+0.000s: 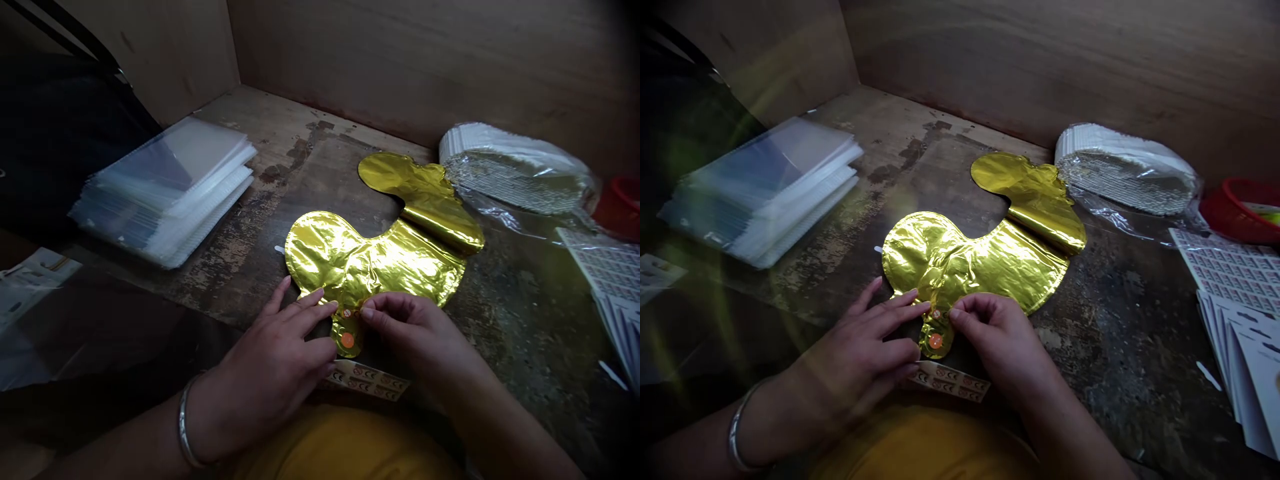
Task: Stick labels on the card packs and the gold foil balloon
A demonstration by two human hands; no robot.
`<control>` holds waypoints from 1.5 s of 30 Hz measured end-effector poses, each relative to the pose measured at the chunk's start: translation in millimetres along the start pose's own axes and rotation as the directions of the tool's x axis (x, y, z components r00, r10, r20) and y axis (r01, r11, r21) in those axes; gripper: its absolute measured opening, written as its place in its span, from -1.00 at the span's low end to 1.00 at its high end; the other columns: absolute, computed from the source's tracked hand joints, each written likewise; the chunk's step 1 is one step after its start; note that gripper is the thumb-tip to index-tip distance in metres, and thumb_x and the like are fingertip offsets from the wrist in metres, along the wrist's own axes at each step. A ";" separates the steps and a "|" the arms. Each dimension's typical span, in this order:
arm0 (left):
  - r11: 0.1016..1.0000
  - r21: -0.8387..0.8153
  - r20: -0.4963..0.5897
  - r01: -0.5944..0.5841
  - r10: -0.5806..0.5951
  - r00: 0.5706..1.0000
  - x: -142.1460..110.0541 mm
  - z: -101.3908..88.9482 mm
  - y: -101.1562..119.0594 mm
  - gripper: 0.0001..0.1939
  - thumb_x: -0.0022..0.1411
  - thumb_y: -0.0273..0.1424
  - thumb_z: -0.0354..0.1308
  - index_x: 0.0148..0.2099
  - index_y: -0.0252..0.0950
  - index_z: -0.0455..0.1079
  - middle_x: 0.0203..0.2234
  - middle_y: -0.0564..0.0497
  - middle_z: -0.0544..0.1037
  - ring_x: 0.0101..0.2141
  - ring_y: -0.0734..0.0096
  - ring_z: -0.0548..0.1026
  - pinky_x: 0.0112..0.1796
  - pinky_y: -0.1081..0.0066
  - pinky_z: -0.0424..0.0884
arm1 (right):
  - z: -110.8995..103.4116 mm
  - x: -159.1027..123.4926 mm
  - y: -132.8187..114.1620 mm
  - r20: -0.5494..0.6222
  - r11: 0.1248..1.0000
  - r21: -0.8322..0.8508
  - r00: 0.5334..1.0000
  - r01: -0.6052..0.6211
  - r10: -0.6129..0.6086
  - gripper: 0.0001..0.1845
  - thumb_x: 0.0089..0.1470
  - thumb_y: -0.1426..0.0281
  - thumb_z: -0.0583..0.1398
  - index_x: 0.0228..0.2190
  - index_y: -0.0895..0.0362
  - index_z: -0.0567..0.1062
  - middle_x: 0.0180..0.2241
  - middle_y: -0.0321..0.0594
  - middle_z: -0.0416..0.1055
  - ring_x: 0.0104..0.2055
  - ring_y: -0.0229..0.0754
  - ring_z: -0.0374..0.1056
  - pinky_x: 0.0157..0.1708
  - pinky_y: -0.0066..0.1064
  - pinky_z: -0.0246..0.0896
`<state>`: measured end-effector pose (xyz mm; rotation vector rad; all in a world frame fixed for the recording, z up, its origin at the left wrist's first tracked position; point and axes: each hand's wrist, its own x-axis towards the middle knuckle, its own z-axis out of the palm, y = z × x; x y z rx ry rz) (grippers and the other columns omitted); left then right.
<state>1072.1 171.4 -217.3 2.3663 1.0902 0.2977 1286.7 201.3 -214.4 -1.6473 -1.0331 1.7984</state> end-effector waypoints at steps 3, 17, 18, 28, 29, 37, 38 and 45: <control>1.000 -0.013 -0.018 -0.007 0.007 1.000 -1.0 4.1 -2.1 -0.83 0.36 -0.35 -0.03 -0.20 -0.19 0.39 0.22 -0.03 0.28 0.29 0.17 0.04 0.24 -0.09 -0.28 | 1.7 -0.2 -1.2 -0.007 1.000 -0.017 1.000 -0.006 0.006 -0.66 -0.12 0.15 0.36 -0.49 0.17 0.47 -0.58 -0.34 0.37 -0.56 -0.35 0.22 -0.53 -0.49 0.08; 0.999 0.005 -0.055 -0.036 0.036 0.998 -0.8 7.0 -5.6 -0.82 0.36 -0.36 -0.04 -0.20 -0.21 0.39 0.21 -0.09 0.29 0.28 0.15 0.07 0.23 -0.10 -0.24 | 7.8 -1.5 -0.2 -0.033 1.000 -0.009 0.999 -0.014 0.013 -0.64 -0.16 0.14 0.37 -0.51 0.17 0.47 -0.58 -0.30 0.41 -0.56 -0.31 0.26 -0.54 -0.47 0.16; 0.999 0.004 -0.040 -0.032 0.032 0.999 -0.6 6.1 -5.1 -0.81 0.36 -0.37 -0.05 -0.20 -0.22 0.39 0.21 -0.10 0.28 0.28 0.14 0.07 0.23 -0.11 -0.24 | 8.6 -1.3 -0.6 -0.037 1.000 -0.016 0.999 -0.013 0.012 -0.64 -0.17 0.14 0.37 -0.52 0.17 0.47 -0.58 -0.30 0.41 -0.57 -0.31 0.26 -0.55 -0.48 0.16; 0.999 0.026 -0.057 -0.037 0.039 0.998 -1.8 10.2 -6.1 -0.80 0.37 -0.35 -0.08 -0.18 -0.20 0.38 0.22 -0.09 0.27 0.29 0.17 0.04 0.22 -0.13 -0.31 | 14.5 -1.6 0.1 -0.102 0.993 -0.115 0.995 -0.001 -0.010 -0.65 -0.13 0.15 0.35 -0.51 0.20 0.49 -0.60 -0.30 0.40 -0.59 -0.34 0.22 -0.58 -0.50 0.12; 0.999 0.029 -0.073 -0.044 0.046 0.996 -1.8 12.1 -7.2 -0.80 0.37 -0.35 -0.08 -0.19 -0.19 0.38 0.21 -0.08 0.27 0.29 0.18 0.05 0.22 -0.12 -0.32 | 14.7 -1.6 0.8 -0.107 0.991 -0.135 0.994 0.002 -0.017 -0.65 -0.12 0.14 0.34 -0.49 0.20 0.49 -0.58 -0.27 0.41 -0.57 -0.32 0.24 -0.57 -0.48 0.13; 0.999 0.016 -0.080 -0.049 0.050 0.996 -0.7 11.3 -7.2 -0.82 0.36 -0.37 -0.06 -0.23 -0.21 0.38 0.20 -0.07 0.29 0.28 0.16 0.08 0.22 -0.14 -0.29 | 16.2 0.0 5.5 -0.161 0.965 -0.261 0.983 0.040 -0.084 -0.66 -0.07 0.14 0.28 -0.50 0.20 0.47 -0.56 -0.18 0.46 -0.56 -0.23 0.31 -0.56 -0.40 0.21; 0.999 0.012 -0.066 -0.043 0.044 0.997 -0.8 9.3 -6.1 -0.81 0.36 -0.38 -0.06 -0.23 -0.21 0.37 0.21 -0.07 0.29 0.28 0.15 0.07 0.21 -0.15 -0.28 | 16.5 0.0 5.7 -0.166 0.960 -0.275 0.982 0.044 -0.092 -0.67 -0.07 0.15 0.27 -0.51 0.20 0.47 -0.56 -0.17 0.47 -0.56 -0.22 0.32 -0.56 -0.39 0.22; 1.000 0.008 -0.026 -0.028 0.028 0.999 -2.0 3.1 -4.3 -0.80 0.37 -0.38 -0.07 -0.24 -0.22 0.38 0.23 -0.08 0.25 0.29 0.13 0.05 0.22 -0.17 -0.27 | 18.8 -1.6 6.0 -0.200 0.952 -0.299 0.971 0.064 -0.128 -0.69 -0.08 0.16 0.27 -0.57 0.17 0.48 -0.61 -0.19 0.45 -0.58 -0.20 0.34 -0.59 -0.41 0.21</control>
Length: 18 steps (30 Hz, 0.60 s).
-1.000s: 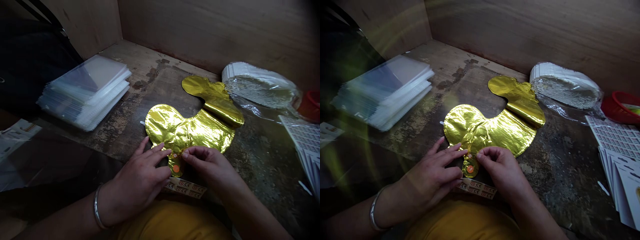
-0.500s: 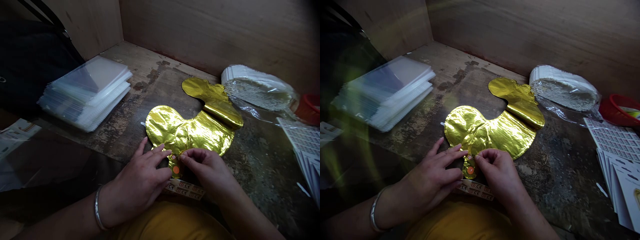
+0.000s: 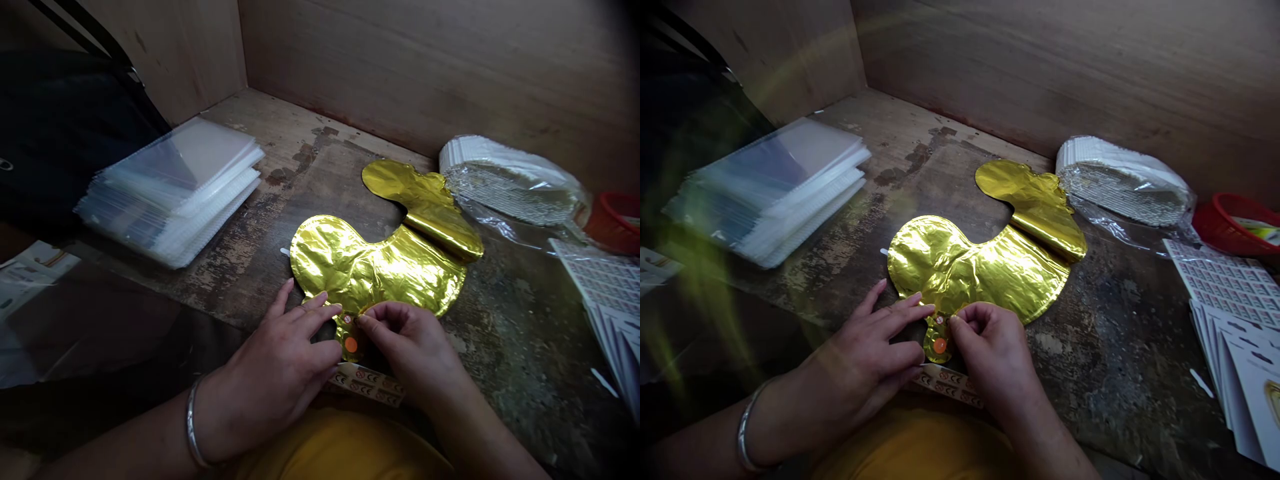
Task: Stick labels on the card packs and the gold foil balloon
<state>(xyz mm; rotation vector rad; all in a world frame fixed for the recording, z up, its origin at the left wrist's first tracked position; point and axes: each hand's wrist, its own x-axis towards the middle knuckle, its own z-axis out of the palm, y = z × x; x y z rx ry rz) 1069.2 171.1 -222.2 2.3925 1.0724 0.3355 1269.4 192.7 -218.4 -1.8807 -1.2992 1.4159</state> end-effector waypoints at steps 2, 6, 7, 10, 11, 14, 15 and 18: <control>1.000 0.008 -0.003 -0.018 0.018 1.000 -0.2 0.6 -1.7 -0.81 0.36 -0.38 -0.06 -0.23 -0.22 0.38 0.26 -0.05 0.21 0.28 0.10 0.05 0.21 -0.18 -0.27 | 0.9 -0.2 0.5 -0.012 1.000 -0.006 1.000 0.005 -0.005 -0.69 -0.08 0.17 0.27 -0.56 0.17 0.48 -0.61 -0.19 0.45 -0.58 -0.20 0.34 -0.60 -0.41 0.20; 0.995 0.038 -0.021 -0.089 0.090 0.996 0.8 1.7 -2.9 -0.83 0.36 -0.39 -0.05 -0.19 -0.20 0.37 0.26 0.03 0.22 0.26 -0.05 0.10 0.18 -0.26 -0.25 | 2.6 0.7 1.4 -0.021 0.999 -0.047 1.000 0.021 -0.022 -0.70 -0.06 0.17 0.25 -0.55 0.17 0.47 -0.62 -0.21 0.43 -0.59 -0.22 0.31 -0.62 -0.43 0.15; 0.994 0.048 -0.022 -0.099 0.100 0.995 1.4 1.7 -2.5 -0.83 0.37 -0.39 -0.05 -0.18 -0.20 0.37 0.24 0.02 0.24 0.25 -0.08 0.12 0.17 -0.28 -0.26 | 2.7 0.9 1.1 -0.017 0.997 -0.068 0.999 0.028 -0.029 -0.70 -0.05 0.17 0.24 -0.54 0.16 0.46 -0.63 -0.22 0.43 -0.60 -0.23 0.29 -0.63 -0.44 0.13; 0.992 0.068 -0.021 -0.107 0.109 0.994 3.7 1.7 -0.8 -0.84 0.36 -0.41 -0.04 -0.15 -0.21 0.37 0.21 -0.04 0.30 0.22 -0.15 0.16 0.14 -0.35 -0.29 | 1.5 0.7 -2.2 -0.004 0.973 -0.222 0.998 0.067 -0.069 -0.72 0.00 0.19 0.19 -0.56 0.13 0.41 -0.63 -0.26 0.40 -0.61 -0.26 0.25 -0.63 -0.45 0.07; 0.992 0.068 -0.021 -0.106 0.108 0.994 4.4 1.7 -0.4 -0.84 0.36 -0.42 -0.04 -0.14 -0.21 0.37 0.20 -0.04 0.32 0.22 -0.15 0.17 0.14 -0.36 -0.30 | 0.6 0.0 -3.9 -0.001 0.943 -0.321 0.995 0.090 -0.095 -0.73 0.02 0.19 0.18 -0.56 0.11 0.38 -0.63 -0.28 0.40 -0.60 -0.26 0.24 -0.62 -0.44 0.06; 0.993 0.050 -0.038 -0.103 0.105 0.994 5.7 1.9 -0.7 -0.85 0.36 -0.41 -0.01 -0.12 -0.19 0.38 0.18 -0.01 0.34 0.21 -0.10 0.20 0.14 -0.35 -0.30 | -2.4 -2.3 -8.1 -0.062 0.754 -0.646 0.977 0.118 -0.205 -0.73 0.02 0.16 0.18 -0.50 0.07 0.30 -0.61 -0.34 0.36 -0.58 -0.23 0.22 -0.58 -0.41 0.01; 0.994 0.042 -0.047 -0.105 0.107 0.993 5.7 2.0 -1.1 -0.85 0.36 -0.39 0.00 -0.10 -0.17 0.38 0.18 0.01 0.35 0.21 -0.08 0.20 0.15 -0.34 -0.30 | -3.5 -2.5 -8.5 -0.095 0.691 -0.716 0.965 0.104 -0.244 -0.71 0.01 0.13 0.19 -0.47 0.06 0.28 -0.60 -0.36 0.36 -0.58 -0.22 0.22 -0.58 -0.41 -0.01; 0.994 0.039 -0.063 -0.105 0.107 0.992 4.7 1.6 -2.1 -0.83 0.35 -0.36 0.02 -0.06 -0.13 0.37 0.19 0.04 0.33 0.21 -0.06 0.20 0.16 -0.33 -0.29 | -8.1 1.2 -3.9 -0.142 0.619 -0.781 0.943 0.080 -0.301 -0.64 0.00 0.05 0.19 -0.45 0.04 0.24 -0.57 -0.37 0.35 -0.56 -0.19 0.24 -0.58 -0.39 -0.02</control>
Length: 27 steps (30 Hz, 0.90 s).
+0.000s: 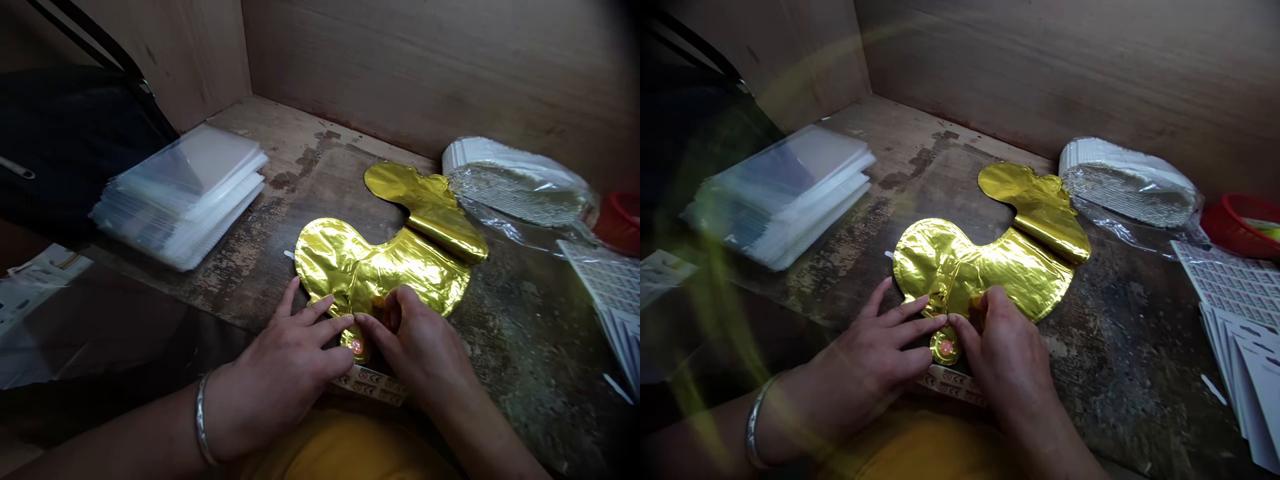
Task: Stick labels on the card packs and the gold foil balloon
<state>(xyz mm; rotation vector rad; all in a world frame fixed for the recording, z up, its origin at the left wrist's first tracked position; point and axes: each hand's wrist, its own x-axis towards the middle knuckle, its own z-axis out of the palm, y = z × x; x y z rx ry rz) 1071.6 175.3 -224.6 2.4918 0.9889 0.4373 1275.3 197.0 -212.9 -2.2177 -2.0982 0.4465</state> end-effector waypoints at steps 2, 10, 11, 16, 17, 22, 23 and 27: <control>1.000 0.003 0.016 0.009 -0.009 1.000 -1.6 -0.5 0.2 -0.84 0.35 -0.36 0.02 -0.06 -0.13 0.37 0.19 0.03 0.33 0.22 -0.04 0.18 0.16 -0.33 -0.26 | 3.3 2.9 8.9 -0.003 0.999 0.047 1.000 0.004 -0.004 -0.68 0.06 0.08 0.16 -0.46 0.04 0.25 -0.58 -0.37 0.35 -0.55 -0.19 0.27 -0.56 -0.38 0.03; 0.997 0.065 -0.127 0.029 -0.020 0.992 -17.7 11.1 4.5 -0.91 0.27 -0.39 0.09 -0.28 -0.20 0.42 0.19 -0.14 0.25 0.23 0.00 0.12 0.19 -0.15 -0.09 | -6.1 -9.8 33.3 -0.195 0.811 0.115 0.813 0.574 -0.548 -0.80 0.12 0.43 0.18 -0.17 0.03 0.44 -0.16 -0.20 0.46 -0.13 -0.13 0.36 -0.17 -0.30 0.31; 0.998 0.053 -0.171 0.033 -0.024 0.985 -20.1 13.1 5.1 -0.91 0.27 -0.38 0.10 -0.29 -0.19 0.42 0.15 -0.10 0.29 0.19 0.06 0.18 0.18 -0.11 -0.04 | -8.1 -11.9 32.8 -0.135 0.738 0.124 0.748 0.663 -0.649 -0.78 0.12 0.44 0.20 -0.15 0.02 0.45 -0.10 -0.23 0.45 -0.05 -0.13 0.32 -0.09 -0.30 0.29; 0.999 0.001 -0.198 0.048 -0.047 0.979 -24.1 9.1 9.6 -0.92 0.24 -0.42 0.12 -0.32 -0.22 0.42 0.01 -0.04 0.37 0.05 0.16 0.27 0.09 0.03 0.14 | -2.2 -11.7 33.5 -0.124 0.581 0.057 0.583 0.812 -0.803 -0.71 0.13 0.52 0.19 -0.07 0.16 0.45 -0.05 -0.15 0.47 -0.12 -0.13 0.32 -0.15 -0.30 0.35; 0.999 0.000 -0.152 0.045 -0.045 0.987 -23.1 5.7 10.9 -0.92 0.25 -0.42 0.11 -0.31 -0.22 0.42 -0.01 -0.04 0.38 0.03 0.17 0.28 0.08 0.05 0.15 | 1.2 -11.1 34.3 -0.166 0.539 0.005 0.532 0.843 -0.830 -0.70 0.14 0.55 0.17 -0.06 0.21 0.44 -0.07 -0.09 0.48 -0.15 -0.11 0.33 -0.18 -0.27 0.36; 0.999 -0.001 -0.056 0.037 -0.037 0.998 -17.3 -5.0 15.9 -0.88 0.28 -0.41 0.06 -0.30 -0.26 0.41 0.01 -0.08 0.38 0.02 0.21 0.30 0.06 0.13 0.19 | 11.8 -11.8 31.4 -0.248 0.495 -0.068 0.466 0.866 -0.849 -0.59 0.08 0.32 0.27 -0.07 0.29 0.42 -0.12 0.01 0.50 -0.23 -0.04 0.35 -0.29 -0.17 0.37; 0.999 0.000 -0.048 0.035 -0.035 0.998 -16.9 -4.9 15.9 -0.87 0.29 -0.41 0.05 -0.30 -0.26 0.40 0.04 -0.08 0.37 0.04 0.20 0.30 0.08 0.13 0.18 | 12.6 -12.2 28.8 -0.250 0.518 -0.054 0.491 0.853 -0.835 -0.59 0.07 0.30 0.28 -0.09 0.28 0.43 -0.15 -0.01 0.50 -0.25 -0.06 0.35 -0.30 -0.18 0.36; 0.999 -0.003 -0.027 0.033 -0.033 0.999 -17.8 -2.3 13.2 -0.86 0.28 -0.42 0.04 -0.33 -0.26 0.37 0.10 -0.05 0.36 0.07 0.21 0.29 0.10 0.12 0.14 | 18.1 -12.4 19.2 -0.314 0.580 -0.074 0.533 0.811 -0.786 -0.83 0.10 0.53 0.21 -0.21 0.24 0.45 -0.33 -0.09 0.50 -0.36 -0.15 0.34 -0.38 -0.26 0.32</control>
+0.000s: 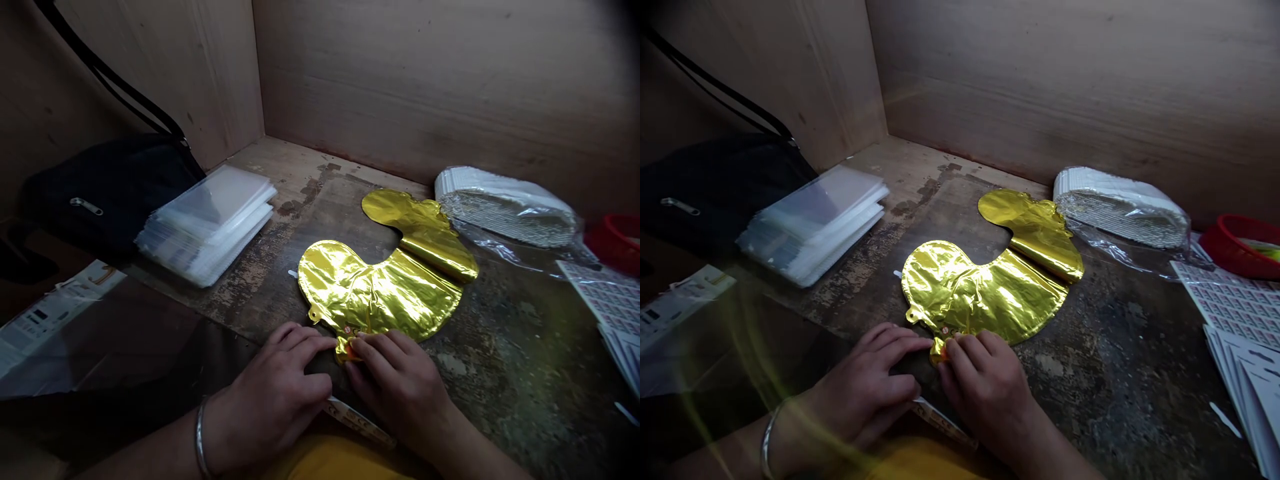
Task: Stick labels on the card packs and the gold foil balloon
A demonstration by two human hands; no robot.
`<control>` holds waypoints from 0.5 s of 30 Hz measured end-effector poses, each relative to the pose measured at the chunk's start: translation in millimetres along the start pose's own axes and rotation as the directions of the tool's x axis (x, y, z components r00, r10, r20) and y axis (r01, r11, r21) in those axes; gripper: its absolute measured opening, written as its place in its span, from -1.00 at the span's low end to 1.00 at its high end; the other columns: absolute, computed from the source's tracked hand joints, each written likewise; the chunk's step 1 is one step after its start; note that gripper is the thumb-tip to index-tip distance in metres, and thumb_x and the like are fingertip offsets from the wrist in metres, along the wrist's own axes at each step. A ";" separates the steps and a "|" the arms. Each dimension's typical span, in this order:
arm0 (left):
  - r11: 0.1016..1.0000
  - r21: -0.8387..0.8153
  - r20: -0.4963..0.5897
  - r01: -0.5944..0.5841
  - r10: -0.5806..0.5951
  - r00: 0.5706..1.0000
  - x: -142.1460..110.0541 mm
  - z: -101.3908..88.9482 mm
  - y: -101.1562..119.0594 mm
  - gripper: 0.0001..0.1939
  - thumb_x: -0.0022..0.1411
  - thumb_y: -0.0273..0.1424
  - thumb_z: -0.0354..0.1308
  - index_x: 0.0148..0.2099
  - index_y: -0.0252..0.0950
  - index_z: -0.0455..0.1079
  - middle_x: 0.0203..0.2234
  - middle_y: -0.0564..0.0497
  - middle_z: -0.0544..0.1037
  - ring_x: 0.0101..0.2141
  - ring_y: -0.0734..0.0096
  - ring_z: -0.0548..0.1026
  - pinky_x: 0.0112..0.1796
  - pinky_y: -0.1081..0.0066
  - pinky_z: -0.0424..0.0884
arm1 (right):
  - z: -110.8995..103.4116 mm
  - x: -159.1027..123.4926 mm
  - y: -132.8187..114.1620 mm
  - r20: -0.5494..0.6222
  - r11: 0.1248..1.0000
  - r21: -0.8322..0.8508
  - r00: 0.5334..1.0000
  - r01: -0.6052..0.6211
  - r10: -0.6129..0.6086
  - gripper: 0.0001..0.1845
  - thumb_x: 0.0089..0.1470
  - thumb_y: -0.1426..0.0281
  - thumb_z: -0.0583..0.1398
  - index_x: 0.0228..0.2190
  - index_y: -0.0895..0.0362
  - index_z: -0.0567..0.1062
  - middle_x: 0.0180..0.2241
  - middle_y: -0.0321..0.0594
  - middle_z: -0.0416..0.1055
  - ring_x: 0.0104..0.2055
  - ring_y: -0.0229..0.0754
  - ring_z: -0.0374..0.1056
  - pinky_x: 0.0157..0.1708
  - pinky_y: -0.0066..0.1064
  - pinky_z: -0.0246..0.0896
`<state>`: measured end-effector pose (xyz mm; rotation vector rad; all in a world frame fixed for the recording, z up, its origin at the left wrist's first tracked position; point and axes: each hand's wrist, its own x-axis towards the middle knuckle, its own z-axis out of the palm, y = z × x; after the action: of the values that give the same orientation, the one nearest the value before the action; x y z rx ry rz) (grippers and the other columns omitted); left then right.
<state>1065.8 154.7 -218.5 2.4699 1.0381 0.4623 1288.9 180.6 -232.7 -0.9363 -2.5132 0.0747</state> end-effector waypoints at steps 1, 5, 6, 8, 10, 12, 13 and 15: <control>1.000 -0.002 0.001 0.006 -0.006 1.000 -0.4 0.2 -0.8 -0.86 0.28 -0.43 0.03 -0.33 -0.26 0.36 0.10 -0.05 0.36 0.07 0.22 0.29 0.11 0.12 0.13 | 2.1 0.2 -0.5 -0.023 1.000 -0.018 1.000 0.002 -0.003 -0.83 0.10 0.57 0.19 -0.21 0.24 0.46 -0.35 -0.09 0.50 -0.37 -0.15 0.33 -0.39 -0.27 0.31; 0.999 -0.021 0.008 0.024 -0.024 1.000 -0.8 -2.2 -1.9 -0.88 0.28 -0.43 0.04 -0.32 -0.26 0.37 0.10 -0.02 0.36 0.08 0.23 0.28 0.13 0.13 0.10 | 5.7 -1.7 2.4 -0.047 1.000 0.011 0.999 -0.014 0.015 -0.75 0.13 0.61 0.14 -0.13 0.25 0.43 -0.26 -0.04 0.49 -0.30 -0.13 0.34 -0.31 -0.27 0.33; 0.999 -0.025 0.006 0.028 -0.028 1.000 -0.6 -3.0 -1.7 -0.88 0.28 -0.43 0.04 -0.31 -0.26 0.37 0.11 -0.02 0.36 0.09 0.24 0.28 0.13 0.14 0.10 | 4.8 -1.4 3.9 -0.031 0.998 0.047 0.999 -0.040 0.042 -0.75 0.14 0.61 0.12 -0.13 0.23 0.43 -0.21 -0.04 0.48 -0.27 -0.13 0.35 -0.28 -0.27 0.33; 0.999 -0.033 0.001 0.035 -0.035 0.999 0.1 -3.4 -1.5 -0.88 0.28 -0.42 0.04 -0.31 -0.26 0.37 0.12 -0.01 0.34 0.09 0.25 0.27 0.12 0.17 0.11 | 1.4 0.8 6.9 0.004 0.988 0.118 0.995 -0.101 0.101 -0.76 0.15 0.60 0.09 -0.16 0.19 0.44 -0.17 -0.07 0.47 -0.22 -0.14 0.35 -0.23 -0.28 0.35; 0.999 -0.038 -0.005 0.031 -0.032 0.999 1.0 -1.8 -2.1 -0.87 0.29 -0.42 0.03 -0.32 -0.25 0.35 0.15 0.03 0.33 0.10 0.26 0.25 0.13 0.18 0.11 | -2.9 4.4 9.4 0.023 0.980 0.158 0.992 -0.124 0.122 -0.76 0.15 0.60 0.09 -0.17 0.16 0.45 -0.18 -0.11 0.47 -0.20 -0.16 0.36 -0.22 -0.31 0.35; 0.999 -0.042 -0.010 0.021 -0.022 1.000 1.8 1.0 -3.3 -0.86 0.30 -0.42 0.01 -0.32 -0.25 0.33 0.16 0.07 0.32 0.11 0.25 0.24 0.14 0.16 0.08 | -6.7 7.4 11.2 0.044 0.976 0.182 0.993 -0.119 0.113 -0.71 0.12 0.60 0.10 -0.13 0.14 0.44 -0.16 -0.12 0.46 -0.18 -0.17 0.36 -0.21 -0.33 0.36; 0.999 -0.045 -0.010 0.017 -0.018 1.000 2.3 2.4 -4.0 -0.86 0.30 -0.41 0.01 -0.32 -0.25 0.33 0.17 0.08 0.32 0.11 0.25 0.24 0.15 0.15 0.07 | -8.2 8.4 11.8 0.059 0.974 0.197 0.993 -0.109 0.099 -0.68 0.10 0.61 0.12 -0.11 0.14 0.44 -0.14 -0.13 0.46 -0.17 -0.17 0.36 -0.20 -0.32 0.36; 0.999 -0.049 -0.008 0.013 -0.014 1.000 3.2 4.0 -4.8 -0.87 0.30 -0.41 0.02 -0.32 -0.24 0.32 0.17 0.08 0.33 0.11 0.26 0.25 0.16 0.14 0.05 | -9.7 9.3 12.7 0.086 0.970 0.225 0.994 -0.088 0.070 -0.66 0.07 0.61 0.14 -0.10 0.14 0.44 -0.12 -0.13 0.46 -0.15 -0.16 0.36 -0.17 -0.31 0.36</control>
<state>1066.9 159.1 -223.9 2.4186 1.0339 0.4882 1294.6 195.2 -222.9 -0.9534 -2.4703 0.4247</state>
